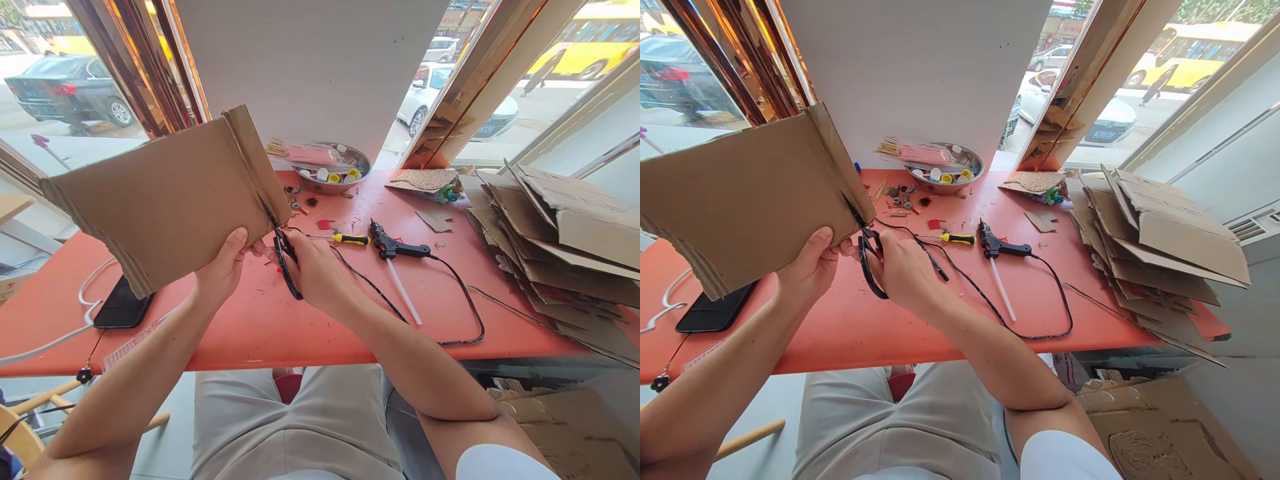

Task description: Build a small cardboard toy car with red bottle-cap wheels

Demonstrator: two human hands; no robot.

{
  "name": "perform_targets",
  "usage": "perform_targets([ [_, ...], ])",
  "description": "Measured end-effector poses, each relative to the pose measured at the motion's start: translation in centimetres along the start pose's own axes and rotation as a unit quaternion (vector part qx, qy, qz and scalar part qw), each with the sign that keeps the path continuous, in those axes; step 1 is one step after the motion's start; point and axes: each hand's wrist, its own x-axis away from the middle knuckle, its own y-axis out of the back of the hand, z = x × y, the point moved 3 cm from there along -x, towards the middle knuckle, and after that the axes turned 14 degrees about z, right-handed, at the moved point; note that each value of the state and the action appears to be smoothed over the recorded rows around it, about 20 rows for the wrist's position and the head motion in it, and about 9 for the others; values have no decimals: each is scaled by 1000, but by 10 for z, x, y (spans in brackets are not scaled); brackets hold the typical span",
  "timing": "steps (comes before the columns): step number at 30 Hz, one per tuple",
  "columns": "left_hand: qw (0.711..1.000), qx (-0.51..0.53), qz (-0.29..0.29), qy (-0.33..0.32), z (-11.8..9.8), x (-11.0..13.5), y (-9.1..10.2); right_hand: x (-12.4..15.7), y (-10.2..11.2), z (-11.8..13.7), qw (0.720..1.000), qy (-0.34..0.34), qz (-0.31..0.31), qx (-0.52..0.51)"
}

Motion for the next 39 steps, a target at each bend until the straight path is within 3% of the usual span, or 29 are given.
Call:
perform_targets([
  [10,999,-35,28,-26,-5,-1,-5,2,11,14,997,-56,49,-3],
  [17,1000,-6,25,-10,-7,-3,-10,1,11,13,999,-16,25,-32],
  [21,1000,26,7,6,-6,-4,-11,-1,9,10,995,0,29,-94],
  [27,998,48,-26,18,-7,-4,-11,-7,0,7,954,-6,121,-273],
  [33,998,52,9,25,-7,-3,-17,-4,5,8,955,22,81,-284],
  [39,997,54,40,38,-3,0,-22,-9,6,4,945,-17,78,-316],
])
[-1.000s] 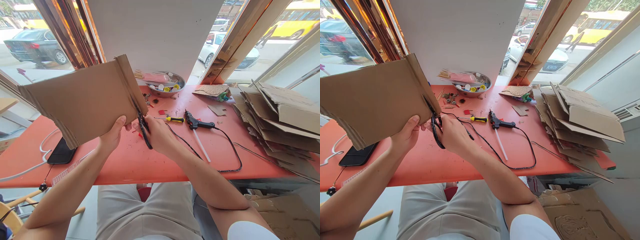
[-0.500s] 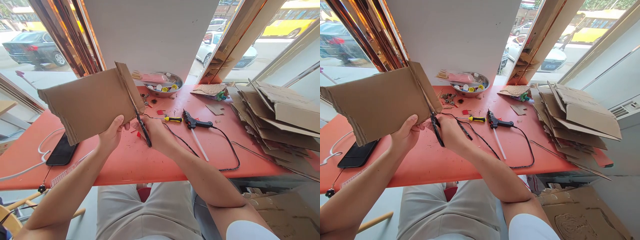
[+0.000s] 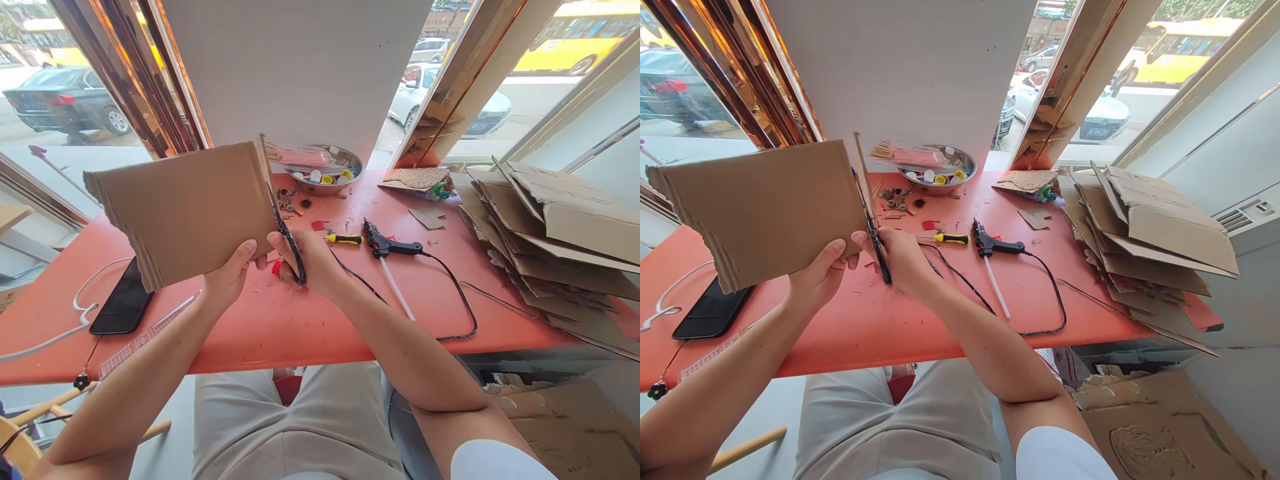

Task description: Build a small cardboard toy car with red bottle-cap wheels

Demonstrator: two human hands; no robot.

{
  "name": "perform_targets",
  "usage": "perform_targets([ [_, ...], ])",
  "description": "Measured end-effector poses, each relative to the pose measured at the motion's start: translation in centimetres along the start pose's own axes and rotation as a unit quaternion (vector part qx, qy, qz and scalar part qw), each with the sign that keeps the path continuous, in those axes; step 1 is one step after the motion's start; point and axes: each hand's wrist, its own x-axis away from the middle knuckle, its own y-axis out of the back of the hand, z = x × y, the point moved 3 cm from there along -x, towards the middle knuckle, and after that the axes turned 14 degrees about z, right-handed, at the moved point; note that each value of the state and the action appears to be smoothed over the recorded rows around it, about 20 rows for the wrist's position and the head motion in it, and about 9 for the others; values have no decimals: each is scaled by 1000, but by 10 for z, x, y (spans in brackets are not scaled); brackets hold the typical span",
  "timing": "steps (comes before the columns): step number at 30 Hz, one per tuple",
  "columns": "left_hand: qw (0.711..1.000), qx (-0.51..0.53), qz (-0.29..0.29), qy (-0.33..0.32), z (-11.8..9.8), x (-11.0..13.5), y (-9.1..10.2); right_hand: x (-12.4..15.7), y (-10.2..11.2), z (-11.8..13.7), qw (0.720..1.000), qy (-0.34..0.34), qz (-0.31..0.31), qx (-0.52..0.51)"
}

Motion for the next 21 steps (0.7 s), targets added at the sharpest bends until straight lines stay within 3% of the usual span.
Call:
perform_targets([
  [5,1000,14,19,20,4,0,1,-4,40,5,988,32,-79,-126],
  [9,999,35,8,32,5,-3,11,0,69,9,984,62,-109,-126],
  [15,997,36,16,66,5,-4,25,3,49,7,989,113,-95,-8],
  [18,989,40,68,126,5,-5,28,3,48,6,984,141,-112,-5],
  [21,977,49,132,162,3,-6,29,3,62,6,974,169,-150,-30],
])
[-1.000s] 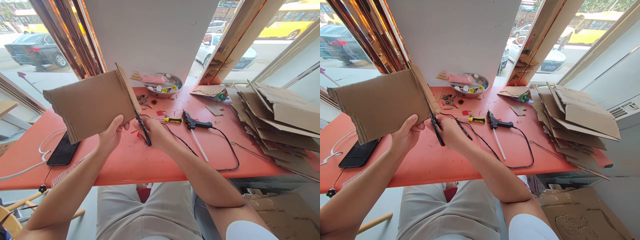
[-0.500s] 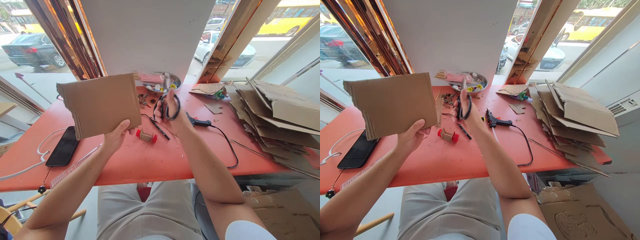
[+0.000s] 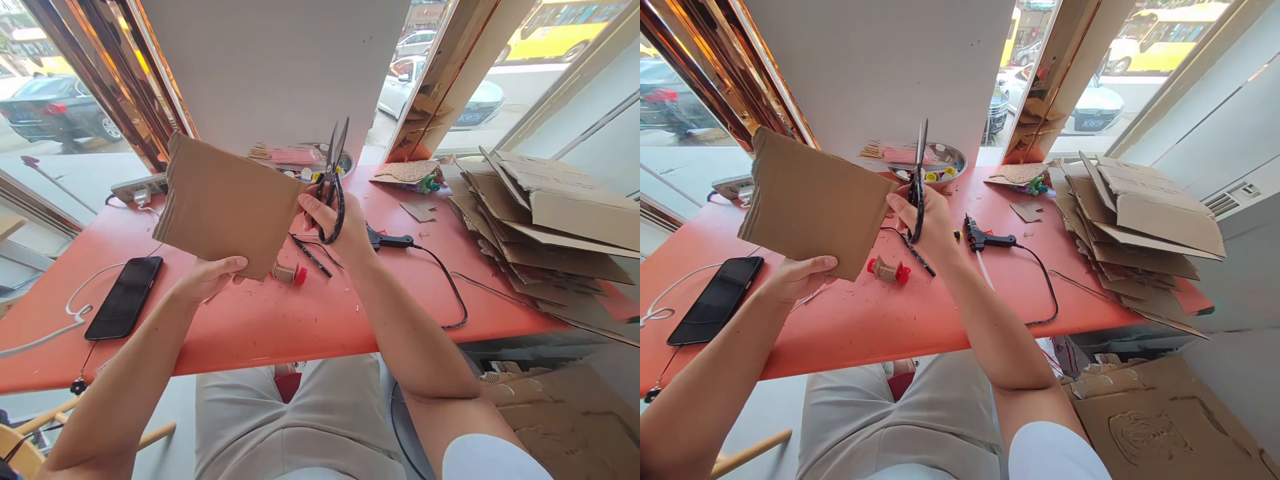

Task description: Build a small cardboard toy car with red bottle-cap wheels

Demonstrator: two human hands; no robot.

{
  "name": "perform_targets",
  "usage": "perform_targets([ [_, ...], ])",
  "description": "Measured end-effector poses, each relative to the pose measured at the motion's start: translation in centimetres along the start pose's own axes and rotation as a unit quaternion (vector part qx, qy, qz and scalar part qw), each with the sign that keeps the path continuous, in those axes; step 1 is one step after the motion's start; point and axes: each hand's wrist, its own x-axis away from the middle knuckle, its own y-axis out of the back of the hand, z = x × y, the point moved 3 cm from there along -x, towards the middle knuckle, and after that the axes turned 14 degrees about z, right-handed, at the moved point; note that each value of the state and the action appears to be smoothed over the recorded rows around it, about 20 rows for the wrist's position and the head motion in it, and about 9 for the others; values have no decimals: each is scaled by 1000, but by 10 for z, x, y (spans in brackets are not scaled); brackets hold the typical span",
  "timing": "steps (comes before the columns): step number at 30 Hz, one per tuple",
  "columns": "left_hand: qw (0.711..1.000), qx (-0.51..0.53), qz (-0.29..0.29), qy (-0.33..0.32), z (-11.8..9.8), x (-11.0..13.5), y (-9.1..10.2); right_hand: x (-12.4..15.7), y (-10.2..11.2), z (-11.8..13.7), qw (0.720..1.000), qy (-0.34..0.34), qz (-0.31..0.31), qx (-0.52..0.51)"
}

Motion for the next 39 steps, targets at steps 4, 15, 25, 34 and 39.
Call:
perform_targets([
  [4,999,-45,-16,13,-4,2,8,-5,15,-2,1000,-1,-8,-9],
  [15,948,-83,-257,-170,-11,3,50,-8,-9,-8,998,-32,37,41],
  [25,972,-85,-184,-120,-5,-1,38,-12,3,-19,1000,27,-8,-2],
  [34,990,2,-139,-20,-2,1,22,-14,10,-25,995,45,-89,0],
  [39,987,1,-160,-18,3,0,16,-13,6,-28,995,47,-72,57],
])
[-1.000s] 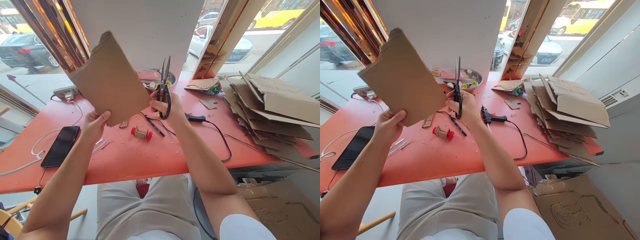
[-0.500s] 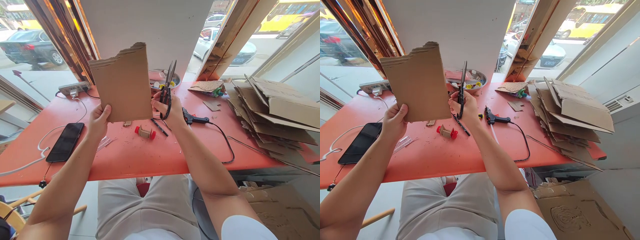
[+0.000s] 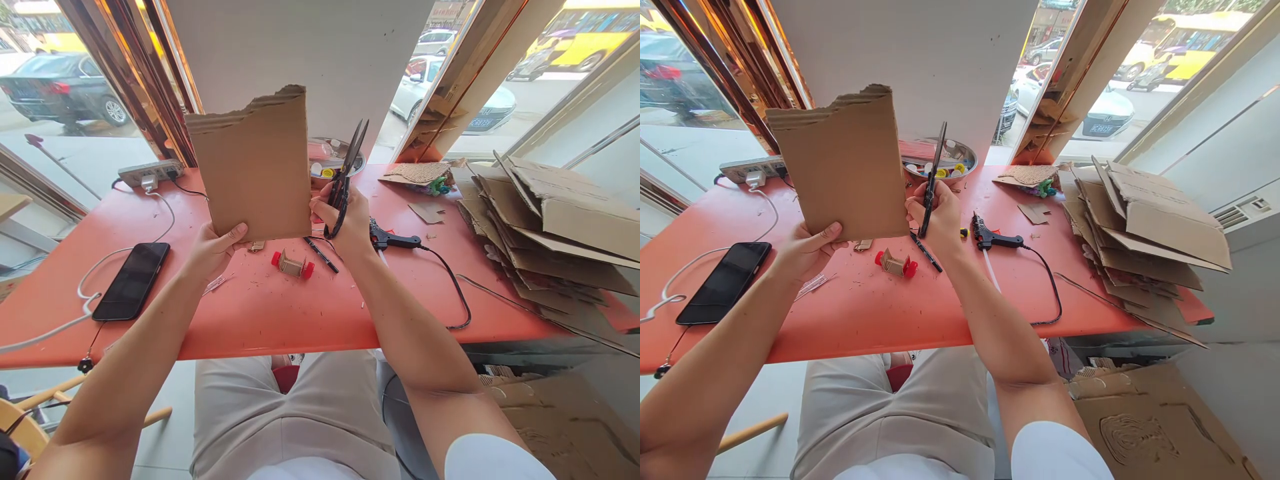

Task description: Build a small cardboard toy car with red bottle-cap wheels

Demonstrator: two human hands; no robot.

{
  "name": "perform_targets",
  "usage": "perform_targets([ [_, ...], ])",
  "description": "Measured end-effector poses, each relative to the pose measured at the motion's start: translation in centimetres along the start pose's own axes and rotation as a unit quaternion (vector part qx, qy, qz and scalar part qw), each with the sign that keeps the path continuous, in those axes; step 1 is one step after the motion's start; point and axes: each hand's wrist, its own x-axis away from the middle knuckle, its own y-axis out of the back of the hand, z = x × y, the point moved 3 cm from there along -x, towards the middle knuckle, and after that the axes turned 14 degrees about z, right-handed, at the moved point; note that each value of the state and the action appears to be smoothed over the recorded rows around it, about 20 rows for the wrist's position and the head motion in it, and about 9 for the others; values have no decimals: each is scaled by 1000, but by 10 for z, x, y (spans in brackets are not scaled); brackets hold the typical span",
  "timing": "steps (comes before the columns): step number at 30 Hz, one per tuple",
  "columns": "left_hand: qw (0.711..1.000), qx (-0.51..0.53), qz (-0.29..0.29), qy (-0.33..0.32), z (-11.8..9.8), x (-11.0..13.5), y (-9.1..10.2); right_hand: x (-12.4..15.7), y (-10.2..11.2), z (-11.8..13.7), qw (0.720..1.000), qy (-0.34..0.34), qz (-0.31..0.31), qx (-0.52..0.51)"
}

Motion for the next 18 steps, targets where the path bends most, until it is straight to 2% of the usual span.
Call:
perform_targets([
  [3,1000,2,-18,-12,-1,-1,2,0,4,2,996,14,-17,86],
  [6,999,7,-38,-27,-5,-3,10,-1,21,3,979,12,-74,188],
  [8,998,11,-51,-34,-7,-4,16,-4,36,2,963,-23,-100,250],
  [11,998,1,-56,-30,-8,-6,21,-8,56,-2,931,-110,-114,330],
  [13,998,-11,-56,-25,-6,-7,21,-9,63,-2,921,-128,-124,346],
  [15,998,-21,-59,-24,-4,-8,22,-9,62,2,937,-110,-103,315],
  [16,997,-25,-64,-26,-2,-8,23,-9,58,3,949,-109,-71,287],
  [18,995,-34,-83,-34,0,-9,28,-7,48,5,959,-145,36,239],
])
